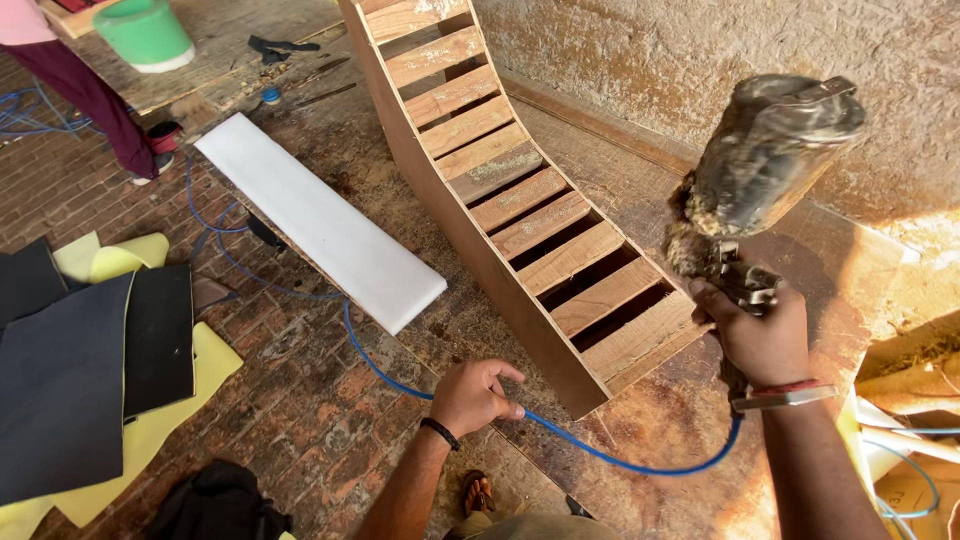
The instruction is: The person cuts a long strip from a white foam sheet using a long knife, guided by a steel ruler, then repositions a curved wooden slatted frame on the work table. They then hold a spray gun connected to a blue hose and spray the foam strip and the wooden frame, moving the gun along the surfaces.
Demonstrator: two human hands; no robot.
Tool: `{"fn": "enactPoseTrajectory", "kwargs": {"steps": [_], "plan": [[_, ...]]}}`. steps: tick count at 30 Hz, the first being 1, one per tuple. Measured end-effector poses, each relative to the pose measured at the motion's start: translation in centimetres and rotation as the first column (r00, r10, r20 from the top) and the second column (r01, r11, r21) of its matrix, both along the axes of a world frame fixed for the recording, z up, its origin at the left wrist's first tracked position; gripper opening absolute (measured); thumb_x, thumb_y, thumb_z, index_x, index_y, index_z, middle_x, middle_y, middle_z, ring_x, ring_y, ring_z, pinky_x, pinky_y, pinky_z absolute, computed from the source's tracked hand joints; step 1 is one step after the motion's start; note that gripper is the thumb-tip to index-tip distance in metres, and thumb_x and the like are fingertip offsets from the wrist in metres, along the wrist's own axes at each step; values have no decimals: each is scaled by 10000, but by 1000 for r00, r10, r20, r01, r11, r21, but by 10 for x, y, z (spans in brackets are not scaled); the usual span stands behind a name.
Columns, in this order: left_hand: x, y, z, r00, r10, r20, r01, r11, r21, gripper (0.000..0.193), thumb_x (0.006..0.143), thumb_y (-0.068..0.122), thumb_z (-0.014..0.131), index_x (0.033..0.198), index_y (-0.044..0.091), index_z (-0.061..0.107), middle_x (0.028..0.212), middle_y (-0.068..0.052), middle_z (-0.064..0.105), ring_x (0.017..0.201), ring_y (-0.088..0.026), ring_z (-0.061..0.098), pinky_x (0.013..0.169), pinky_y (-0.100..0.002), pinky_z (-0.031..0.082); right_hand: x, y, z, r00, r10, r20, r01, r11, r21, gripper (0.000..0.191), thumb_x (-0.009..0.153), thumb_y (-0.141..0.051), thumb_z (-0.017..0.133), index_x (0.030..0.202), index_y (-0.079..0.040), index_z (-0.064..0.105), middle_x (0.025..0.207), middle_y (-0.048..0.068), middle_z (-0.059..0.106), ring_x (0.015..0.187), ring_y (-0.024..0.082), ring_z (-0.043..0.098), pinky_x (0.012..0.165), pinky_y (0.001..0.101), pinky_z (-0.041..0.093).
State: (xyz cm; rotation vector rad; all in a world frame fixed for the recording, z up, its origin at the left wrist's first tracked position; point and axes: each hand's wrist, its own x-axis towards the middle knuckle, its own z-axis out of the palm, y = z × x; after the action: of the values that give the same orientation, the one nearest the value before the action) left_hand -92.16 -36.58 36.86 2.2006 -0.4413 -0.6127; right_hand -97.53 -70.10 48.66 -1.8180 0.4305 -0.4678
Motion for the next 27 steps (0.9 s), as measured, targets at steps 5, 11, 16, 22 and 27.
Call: {"fn": "enactPoseTrajectory", "kwargs": {"steps": [5, 11, 16, 22, 27], "plan": [[-15, -7, 6, 998, 54, 17, -54, 998, -10, 477, 686, 277, 915, 1125, 154, 773, 730, -6, 786, 607, -106, 706, 600, -314, 530, 1, -11, 8, 998, 43, 39, -43, 999, 1, 267, 954, -111, 766, 1158, 47, 697, 846, 122, 731, 687, 158, 676, 577, 290, 511], [-30, -17, 14, 998, 62, -18, -62, 998, -18, 480, 693, 253, 903, 1141, 146, 766, 731, -12, 789, 595, -104, 707, 590, -312, 531, -17, -24, 7, 999, 35, -38, -37, 998, -42, 275, 948, -98, 757, 1178, 42, 700, 814, 100, 729, 688, 148, 667, 594, 277, 510], [-42, -30, 17, 999, -8, -51, 8, 1000, -2, 521, 683, 246, 921, 1163, 132, 750, 731, -32, 777, 601, -125, 696, 589, -327, 506, -39, -38, -7, 983, 182, -13, -176, 964, 197, 276, 882, -49, 724, 1139, 43, 683, 829, 103, 738, 673, 173, 713, 581, 321, 579], [-48, -41, 19, 999, -29, -17, 29, 999, -32, 502, 670, 240, 916, 1141, 133, 779, 736, -25, 783, 630, -108, 716, 619, -324, 541, -56, -47, -6, 986, 159, -42, -155, 984, 92, 274, 928, -53, 723, 1116, 142, 686, 847, 141, 751, 701, 206, 731, 615, 323, 579], [-53, -49, 20, 1000, -24, -15, 24, 1000, 8, 494, 692, 248, 911, 1150, 142, 760, 745, -24, 782, 638, -118, 715, 632, -331, 547, -63, -39, -1, 993, 34, -109, -36, 999, -13, 533, 900, -99, 743, 1384, 58, 582, 845, 128, 751, 689, 193, 708, 601, 311, 554]]}}
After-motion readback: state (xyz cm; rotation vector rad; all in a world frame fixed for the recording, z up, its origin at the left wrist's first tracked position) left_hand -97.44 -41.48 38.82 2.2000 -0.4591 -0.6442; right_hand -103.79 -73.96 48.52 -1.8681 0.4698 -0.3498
